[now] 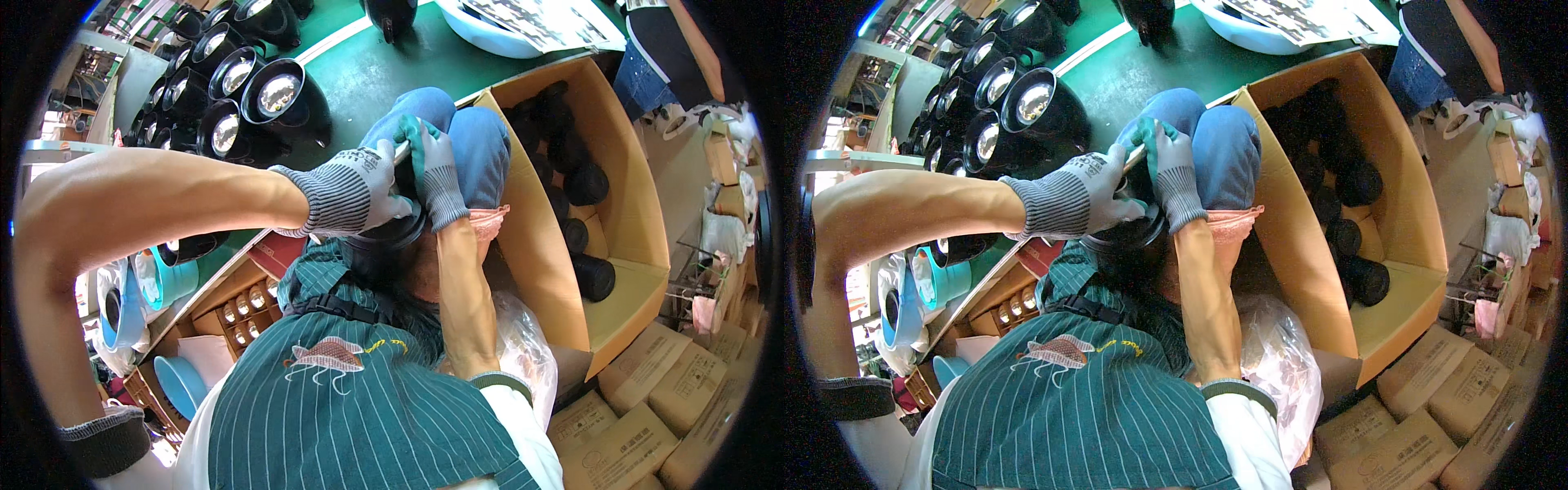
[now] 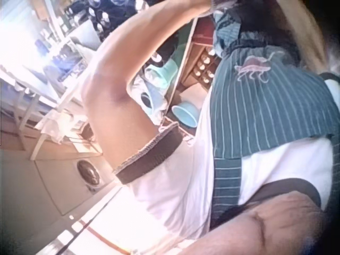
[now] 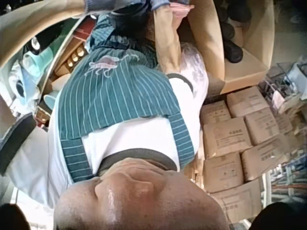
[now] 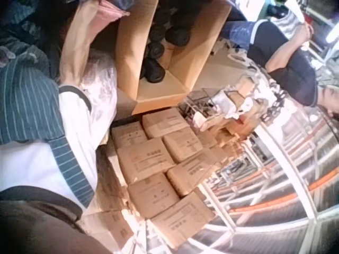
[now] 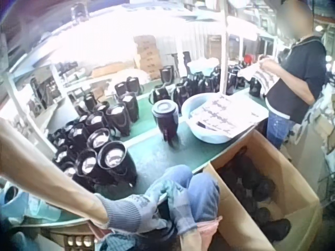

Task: The person assembles black kettles by inserting a metal rod into the base, screwing on a lid, and inspecting the interior. The person handles each kettle one at a time, places completed units on a green table, and retrieves new parts from a cardboard box.

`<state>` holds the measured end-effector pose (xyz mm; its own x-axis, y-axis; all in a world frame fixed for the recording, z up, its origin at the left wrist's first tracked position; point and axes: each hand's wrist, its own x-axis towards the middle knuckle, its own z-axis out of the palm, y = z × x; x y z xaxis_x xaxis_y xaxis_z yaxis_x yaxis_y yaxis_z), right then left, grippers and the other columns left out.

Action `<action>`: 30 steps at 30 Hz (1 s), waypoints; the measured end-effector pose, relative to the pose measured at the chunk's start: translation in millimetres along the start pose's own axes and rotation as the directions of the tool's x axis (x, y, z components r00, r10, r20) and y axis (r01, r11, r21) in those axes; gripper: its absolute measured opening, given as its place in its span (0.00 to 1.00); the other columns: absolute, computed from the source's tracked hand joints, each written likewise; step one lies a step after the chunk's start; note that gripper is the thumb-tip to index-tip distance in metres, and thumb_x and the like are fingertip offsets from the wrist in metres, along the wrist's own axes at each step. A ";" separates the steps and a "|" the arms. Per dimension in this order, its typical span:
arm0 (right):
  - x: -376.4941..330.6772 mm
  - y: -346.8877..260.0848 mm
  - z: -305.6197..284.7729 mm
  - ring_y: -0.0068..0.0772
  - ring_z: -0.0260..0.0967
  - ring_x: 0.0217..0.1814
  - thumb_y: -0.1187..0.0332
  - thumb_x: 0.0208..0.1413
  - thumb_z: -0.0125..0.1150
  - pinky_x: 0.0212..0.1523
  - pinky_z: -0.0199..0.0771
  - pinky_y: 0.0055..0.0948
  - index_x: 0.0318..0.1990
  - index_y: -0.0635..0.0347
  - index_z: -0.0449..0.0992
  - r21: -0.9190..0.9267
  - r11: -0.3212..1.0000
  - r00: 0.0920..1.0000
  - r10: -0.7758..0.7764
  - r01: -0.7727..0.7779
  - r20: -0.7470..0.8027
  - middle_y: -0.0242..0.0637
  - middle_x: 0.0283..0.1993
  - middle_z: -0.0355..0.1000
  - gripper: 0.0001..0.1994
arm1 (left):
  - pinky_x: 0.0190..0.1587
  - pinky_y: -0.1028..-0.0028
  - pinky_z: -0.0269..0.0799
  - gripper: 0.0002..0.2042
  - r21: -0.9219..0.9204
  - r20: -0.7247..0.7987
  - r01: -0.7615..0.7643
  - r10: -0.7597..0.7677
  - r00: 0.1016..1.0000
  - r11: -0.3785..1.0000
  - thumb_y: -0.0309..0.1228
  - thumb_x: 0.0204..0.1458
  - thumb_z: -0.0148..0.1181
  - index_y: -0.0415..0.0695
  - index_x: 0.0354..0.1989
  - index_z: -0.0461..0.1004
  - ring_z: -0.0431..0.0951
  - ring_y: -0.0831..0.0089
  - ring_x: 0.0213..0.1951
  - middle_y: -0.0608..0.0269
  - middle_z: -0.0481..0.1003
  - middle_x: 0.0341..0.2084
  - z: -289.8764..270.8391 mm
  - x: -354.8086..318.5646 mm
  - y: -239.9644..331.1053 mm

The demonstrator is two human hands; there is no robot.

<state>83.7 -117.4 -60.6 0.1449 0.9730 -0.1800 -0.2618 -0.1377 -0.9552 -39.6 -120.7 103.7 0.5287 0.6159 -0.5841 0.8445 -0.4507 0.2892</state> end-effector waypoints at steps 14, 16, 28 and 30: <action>-26.0 -7.5 -3.9 0.25 0.75 0.32 0.60 0.75 0.49 0.34 0.74 0.32 0.39 0.70 0.81 0.094 0.991 0.914 -0.051 0.097 -0.403 0.37 0.30 0.79 0.21 | 0.40 0.54 0.77 0.30 0.017 0.078 -0.283 0.280 0.957 0.959 0.46 0.56 0.68 0.34 0.51 0.62 0.82 0.41 0.38 0.38 0.78 0.34 -11.8 10.5 -27.4; -29.5 -13.7 -7.9 0.22 0.71 0.30 0.60 0.75 0.49 0.33 0.72 0.30 0.39 0.70 0.79 -0.088 0.994 0.938 -0.087 0.061 -0.334 0.35 0.29 0.77 0.20 | 0.38 0.56 0.76 0.31 -0.004 0.108 -0.256 0.254 0.961 0.967 0.47 0.54 0.70 0.35 0.52 0.63 0.82 0.43 0.38 0.39 0.77 0.33 -13.1 15.2 -32.8; -118.0 -43.4 24.4 0.21 0.76 0.31 0.64 0.74 0.51 0.33 0.76 0.28 0.39 0.65 0.73 -0.328 0.863 0.763 -0.496 0.383 -0.414 0.40 0.32 0.82 0.13 | 0.39 0.62 0.82 0.48 0.226 0.137 -0.890 0.892 0.431 0.396 0.63 0.45 0.71 0.36 0.62 0.61 0.83 0.50 0.38 0.48 0.74 0.46 -9.1 65.1 -98.1; -118.9 -37.4 31.1 0.20 0.74 0.31 0.64 0.74 0.52 0.34 0.75 0.26 0.41 0.66 0.73 -0.364 0.818 0.680 -0.573 0.445 -0.456 0.40 0.33 0.81 0.13 | 0.39 0.60 0.82 0.47 0.249 0.184 -0.907 0.903 0.389 0.341 0.63 0.46 0.69 0.36 0.62 0.60 0.83 0.50 0.41 0.49 0.75 0.45 -10.6 74.3 -97.2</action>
<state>46.6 -222.1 3.8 0.6841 0.6563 0.3183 0.1978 0.2531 -0.9470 -81.5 -24.3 40.2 0.9525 -0.2856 -0.1057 -0.2129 -0.8727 0.4393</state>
